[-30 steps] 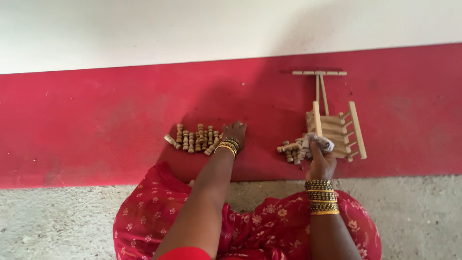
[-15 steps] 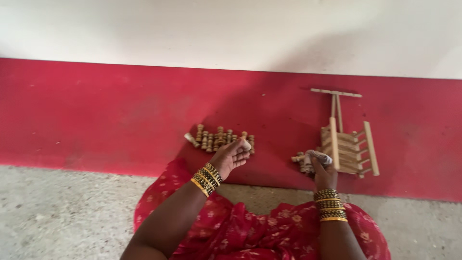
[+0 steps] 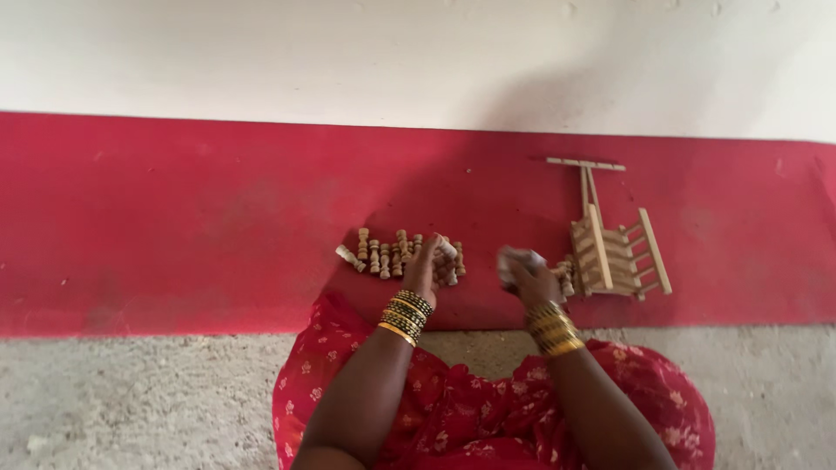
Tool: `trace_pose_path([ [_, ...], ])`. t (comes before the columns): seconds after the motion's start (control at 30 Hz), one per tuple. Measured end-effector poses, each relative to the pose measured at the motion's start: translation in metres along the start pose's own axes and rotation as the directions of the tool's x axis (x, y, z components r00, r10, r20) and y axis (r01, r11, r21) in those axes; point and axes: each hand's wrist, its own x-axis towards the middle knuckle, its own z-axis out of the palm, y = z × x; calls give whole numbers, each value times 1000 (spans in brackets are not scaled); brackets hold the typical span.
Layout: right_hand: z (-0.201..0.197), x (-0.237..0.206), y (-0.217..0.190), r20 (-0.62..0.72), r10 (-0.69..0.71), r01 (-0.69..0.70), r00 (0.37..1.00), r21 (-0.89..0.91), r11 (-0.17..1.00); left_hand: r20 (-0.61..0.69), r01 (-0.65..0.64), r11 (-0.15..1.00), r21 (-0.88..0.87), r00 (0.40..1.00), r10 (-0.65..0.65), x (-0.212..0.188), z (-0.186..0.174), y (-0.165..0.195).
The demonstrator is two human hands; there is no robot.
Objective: The person sits on the floor and wipes small wooden toy parts one at a time with a cloth, placing each cleaned piece in a pile beside a small wooden toy cart. They work through the pile of pieces, occasionally reaching for the next piece.
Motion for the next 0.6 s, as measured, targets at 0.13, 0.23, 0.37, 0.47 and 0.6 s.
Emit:
trace_pose_path([
  [0.13, 70, -11, -27, 87, -154, 165, 984, -139, 977, 24, 44, 998, 33, 999, -45, 2, 3, -10],
  [0.23, 96, -15, -31, 95, -412, 420, 906, -313, 852, -21, 44, 998, -46, 999, -45, 4, 1, -9],
  [0.37, 89, -13, -24, 53, -377, 373, 925, -313, 873, 129, 57, 992, -114, 991, -42, 2, 5, -3],
  [0.47, 77, -9, -25, 9, -293, 282, 956, -303, 910, 131, -28, 996, -90, 991, 39, 3, 14, -8],
  [0.6, 73, -7, -34, -133, -297, 265, 946, -217, 940, 46, -83, 995, -59, 995, 86, 11, 10, -20],
])
